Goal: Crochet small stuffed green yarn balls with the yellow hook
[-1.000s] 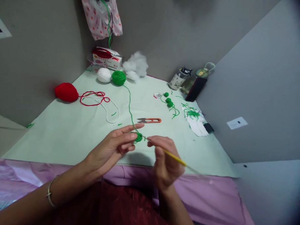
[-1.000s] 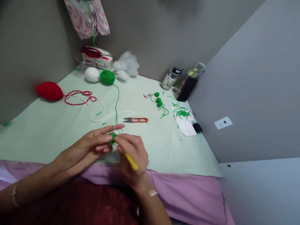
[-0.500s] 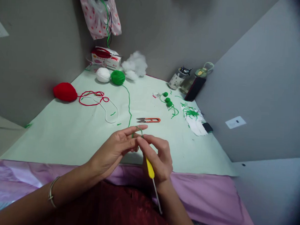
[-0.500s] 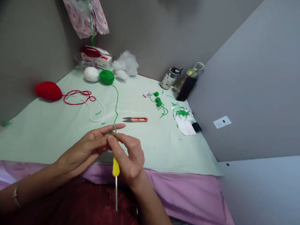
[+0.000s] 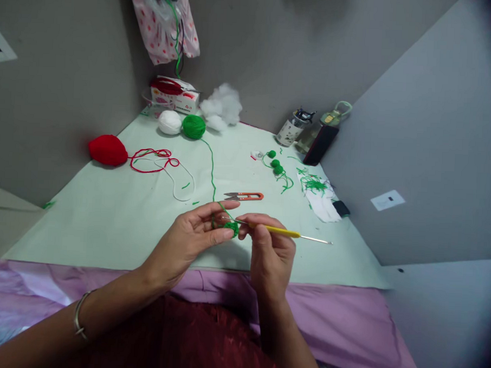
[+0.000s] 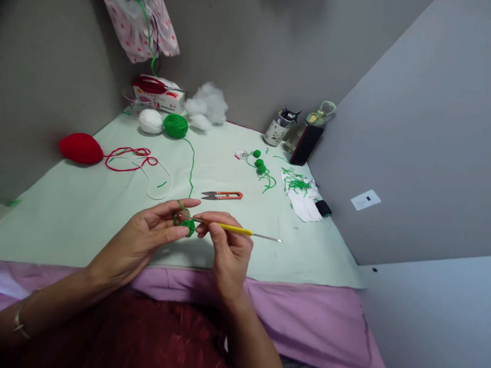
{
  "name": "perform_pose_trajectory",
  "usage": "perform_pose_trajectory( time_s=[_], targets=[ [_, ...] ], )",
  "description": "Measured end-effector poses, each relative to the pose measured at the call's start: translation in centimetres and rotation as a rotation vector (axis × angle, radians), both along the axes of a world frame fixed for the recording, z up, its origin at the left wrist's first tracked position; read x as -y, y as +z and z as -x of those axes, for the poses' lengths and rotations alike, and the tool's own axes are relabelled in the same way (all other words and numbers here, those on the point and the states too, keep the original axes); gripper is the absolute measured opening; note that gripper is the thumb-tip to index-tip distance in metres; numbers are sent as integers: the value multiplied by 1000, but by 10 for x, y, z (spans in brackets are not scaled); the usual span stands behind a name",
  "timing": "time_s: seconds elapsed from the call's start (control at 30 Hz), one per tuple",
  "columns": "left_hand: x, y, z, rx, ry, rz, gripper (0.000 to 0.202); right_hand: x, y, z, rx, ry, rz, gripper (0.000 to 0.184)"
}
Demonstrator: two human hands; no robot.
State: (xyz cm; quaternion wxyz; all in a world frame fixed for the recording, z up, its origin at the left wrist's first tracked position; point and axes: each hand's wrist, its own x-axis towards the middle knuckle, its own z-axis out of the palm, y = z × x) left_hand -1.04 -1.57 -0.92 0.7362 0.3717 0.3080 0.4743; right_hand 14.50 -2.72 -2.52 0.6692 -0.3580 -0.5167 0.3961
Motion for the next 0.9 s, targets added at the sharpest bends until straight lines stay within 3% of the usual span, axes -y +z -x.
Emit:
perform_pose_trajectory(
  time_s=[0.23,0.57,0.8,0.9],
  targets=[
    [-1,2,3,-72,41,-26,32,-2,4,-5,-161,115,44,20],
    [-3,3,8,-180,38,-120,32,11,6,-7,156,-60,-139,23],
    [-3,9,8,-245,90,-150,32,12,8,-8,372,-60,-287,28],
    [-1,12,7,-285,131,-183,32,13,10,-10,382,-58,-276,29]
  ],
)
